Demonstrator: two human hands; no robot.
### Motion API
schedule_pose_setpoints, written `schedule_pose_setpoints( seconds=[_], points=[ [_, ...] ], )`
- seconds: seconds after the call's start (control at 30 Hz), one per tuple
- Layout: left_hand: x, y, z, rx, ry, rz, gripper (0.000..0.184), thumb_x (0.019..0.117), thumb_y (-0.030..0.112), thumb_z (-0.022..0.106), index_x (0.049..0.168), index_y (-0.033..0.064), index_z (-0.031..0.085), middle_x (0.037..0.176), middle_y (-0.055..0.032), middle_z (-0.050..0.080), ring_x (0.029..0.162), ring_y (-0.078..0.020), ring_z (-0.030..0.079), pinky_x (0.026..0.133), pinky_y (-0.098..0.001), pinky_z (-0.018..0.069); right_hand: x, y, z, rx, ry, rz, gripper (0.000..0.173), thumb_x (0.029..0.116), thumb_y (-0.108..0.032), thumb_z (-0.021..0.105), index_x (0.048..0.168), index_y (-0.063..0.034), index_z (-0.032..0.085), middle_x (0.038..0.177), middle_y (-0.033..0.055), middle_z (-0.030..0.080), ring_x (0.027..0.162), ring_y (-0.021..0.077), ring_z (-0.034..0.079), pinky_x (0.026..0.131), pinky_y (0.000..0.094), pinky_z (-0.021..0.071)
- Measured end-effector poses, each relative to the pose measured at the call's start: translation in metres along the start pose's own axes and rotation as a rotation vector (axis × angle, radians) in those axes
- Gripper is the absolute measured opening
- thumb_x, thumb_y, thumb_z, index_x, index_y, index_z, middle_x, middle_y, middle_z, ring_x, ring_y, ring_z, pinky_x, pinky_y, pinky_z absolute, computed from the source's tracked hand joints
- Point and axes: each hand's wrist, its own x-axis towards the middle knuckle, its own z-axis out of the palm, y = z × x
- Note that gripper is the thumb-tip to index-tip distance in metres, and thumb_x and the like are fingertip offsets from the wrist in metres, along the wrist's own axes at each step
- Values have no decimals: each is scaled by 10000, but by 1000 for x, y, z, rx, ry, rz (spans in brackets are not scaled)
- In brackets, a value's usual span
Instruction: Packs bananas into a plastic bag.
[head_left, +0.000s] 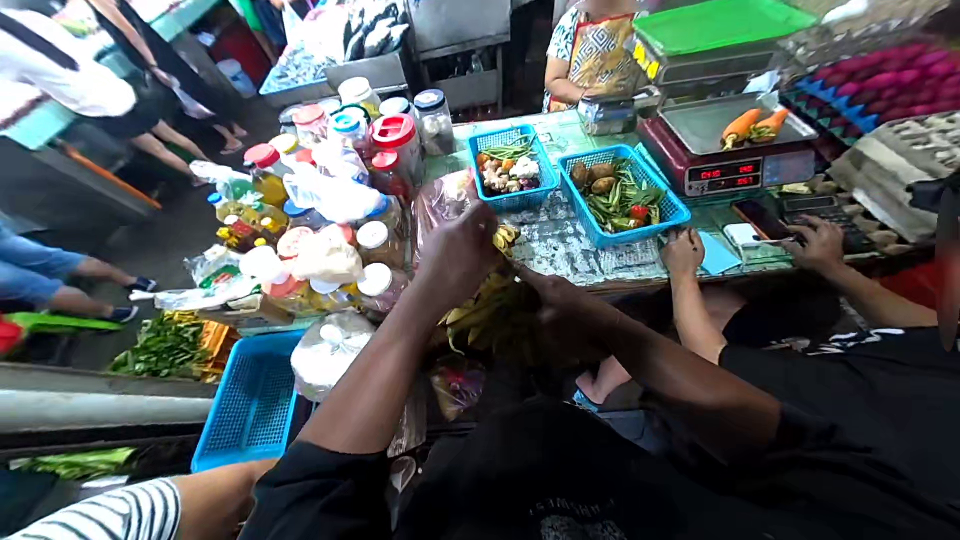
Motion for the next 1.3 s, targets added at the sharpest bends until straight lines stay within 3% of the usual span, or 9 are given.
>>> schedule_pose_setpoints(
  seconds=[0.1, 0.17, 0.37, 0.67, 0.93, 1.03, 1.13, 1.23, 1.3],
  points=[
    [-21, 21, 22, 38, -214, 180, 183, 1002, 185, 626, 1164, 103, 651, 861, -84, 709, 760, -264, 705, 691, -518, 589, 3, -14, 1, 122, 106, 29, 362, 920, -273, 737, 1205, -59, 674, 952, 117, 722, 883, 188, 693, 839, 426, 577],
    [-41, 24, 43, 79, -196, 321, 171, 1011, 156, 555, 1125, 78, 657, 864, -109, 709, 778, -298, 721, 669, -514, 581, -7, -50, -20, 361, 32, 195, 231, 963, -84, 686, 1165, 18, 645, 985, 80, 669, 875, 74, 614, 866, 256, 524],
    [-57, -37, 17, 197, 123, 135, 275, 927, 190, 716, 1199, 152, 705, 1133, -71, 692, 867, -238, 712, 687, -471, 610, 26, 3, -7, 420, 77, 18, 518, 901, -312, 782, 1309, -65, 579, 1116, 70, 696, 1016, 114, 683, 926, 353, 582],
    [16, -82, 22, 346, 331, -277, 216, 873, 65, 716, 1087, 48, 712, 1065, -179, 694, 902, -390, 696, 718, -617, 564, 47, 39, -18, 499, -54, -6, 698, 880, -275, 805, 1457, -86, 461, 1230, 90, 671, 1097, 130, 670, 981, 362, 567],
    [66, -90, 51, -1236, 393, -543, 167, 1052, 144, 485, 1093, 73, 630, 767, -25, 640, 626, -115, 613, 578, -300, 552, 57, 64, -30, 628, -123, 41, 755, 882, -177, 797, 1514, -93, 393, 1255, 104, 661, 1087, 148, 679, 965, 346, 577],
    [71, -118, 47, -815, 325, -403, 115, 1007, 98, 561, 996, 56, 668, 777, -14, 662, 665, -90, 623, 616, -283, 550, 56, 74, -34, 641, -208, -19, 761, 879, -118, 789, 1523, -117, 385, 1259, 101, 658, 1081, 152, 680, 954, 352, 584],
    [52, -140, 32, 31, 225, -323, 213, 843, 235, 803, 929, 67, 704, 787, -115, 667, 745, -303, 649, 700, -581, 534, 53, 86, -33, 737, -249, -11, 703, 901, -143, 767, 1504, -130, 404, 1186, 103, 684, 1025, 163, 696, 925, 360, 592],
    [13, -135, 42, 102, 308, -296, 144, 879, 180, 762, 927, 51, 719, 805, -142, 690, 757, -332, 671, 711, -606, 535, 48, 86, -28, 843, -213, 47, 628, 919, -159, 729, 1467, -100, 427, 1094, 87, 696, 959, 142, 700, 881, 334, 594],
    [-12, -126, 54, -217, 418, -334, 57, 939, 88, 680, 958, 34, 688, 821, -86, 672, 701, -205, 631, 658, -440, 548, 46, 90, -21, 925, -174, 77, 547, 940, -140, 693, 1429, -77, 455, 1045, 80, 706, 915, 137, 705, 849, 332, 603]
  ],
)
